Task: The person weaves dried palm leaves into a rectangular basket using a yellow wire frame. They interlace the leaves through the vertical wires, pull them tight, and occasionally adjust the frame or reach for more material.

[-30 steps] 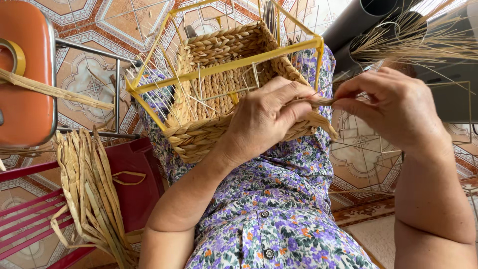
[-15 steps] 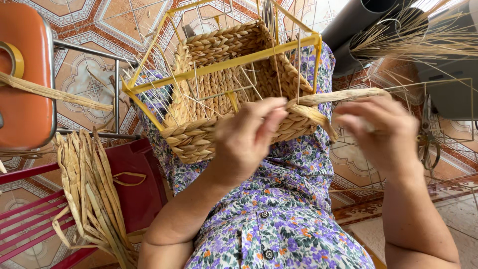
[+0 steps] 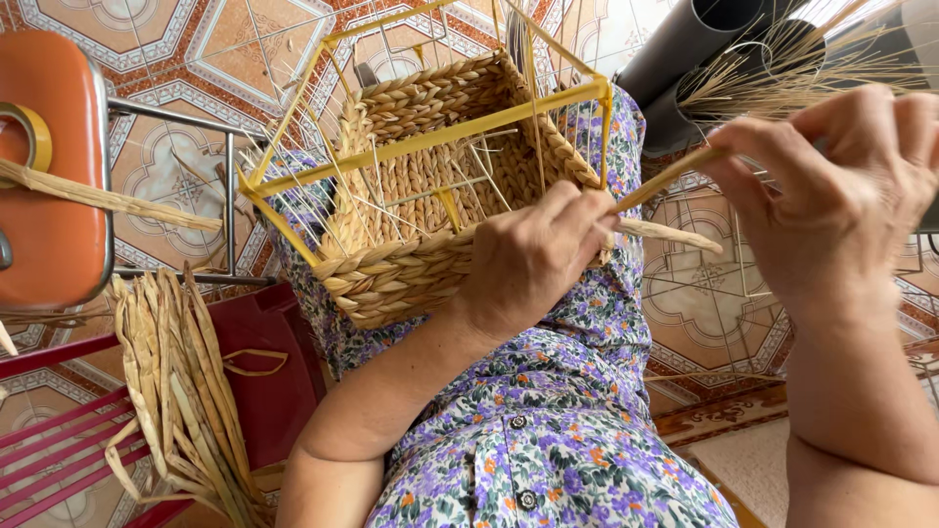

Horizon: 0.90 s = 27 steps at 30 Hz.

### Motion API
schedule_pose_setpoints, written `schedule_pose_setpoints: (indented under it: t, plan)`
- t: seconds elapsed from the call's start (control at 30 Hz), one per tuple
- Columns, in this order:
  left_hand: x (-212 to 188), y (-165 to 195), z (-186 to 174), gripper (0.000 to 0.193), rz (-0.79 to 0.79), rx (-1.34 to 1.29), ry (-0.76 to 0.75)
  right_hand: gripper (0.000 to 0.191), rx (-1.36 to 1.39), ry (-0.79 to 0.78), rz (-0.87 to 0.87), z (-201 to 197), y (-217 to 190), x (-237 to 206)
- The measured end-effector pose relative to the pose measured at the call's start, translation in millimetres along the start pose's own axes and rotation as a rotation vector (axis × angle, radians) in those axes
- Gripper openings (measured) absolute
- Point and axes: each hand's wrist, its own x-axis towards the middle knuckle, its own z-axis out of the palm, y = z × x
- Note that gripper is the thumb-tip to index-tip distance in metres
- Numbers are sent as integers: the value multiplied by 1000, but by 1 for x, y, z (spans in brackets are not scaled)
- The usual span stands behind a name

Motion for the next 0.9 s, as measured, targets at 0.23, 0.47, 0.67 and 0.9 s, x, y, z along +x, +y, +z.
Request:
schedule_pose_setpoints:
  t: [0.23,0.47,0.67,0.9]
  plan:
    - [-10,4,-13,21,177,83,180,20,191,366,-300,58,-44,23]
    - [-1,8,-15,24,-67,-14,109,19,1032,113,20,67,-48,9]
    - [9,7,-4,16,-149,-1,170,31,1470,-233,367,78,-31,22]
    - [17,3,1,25,-169,111,158,17,1452,-221,251,116,-18,33]
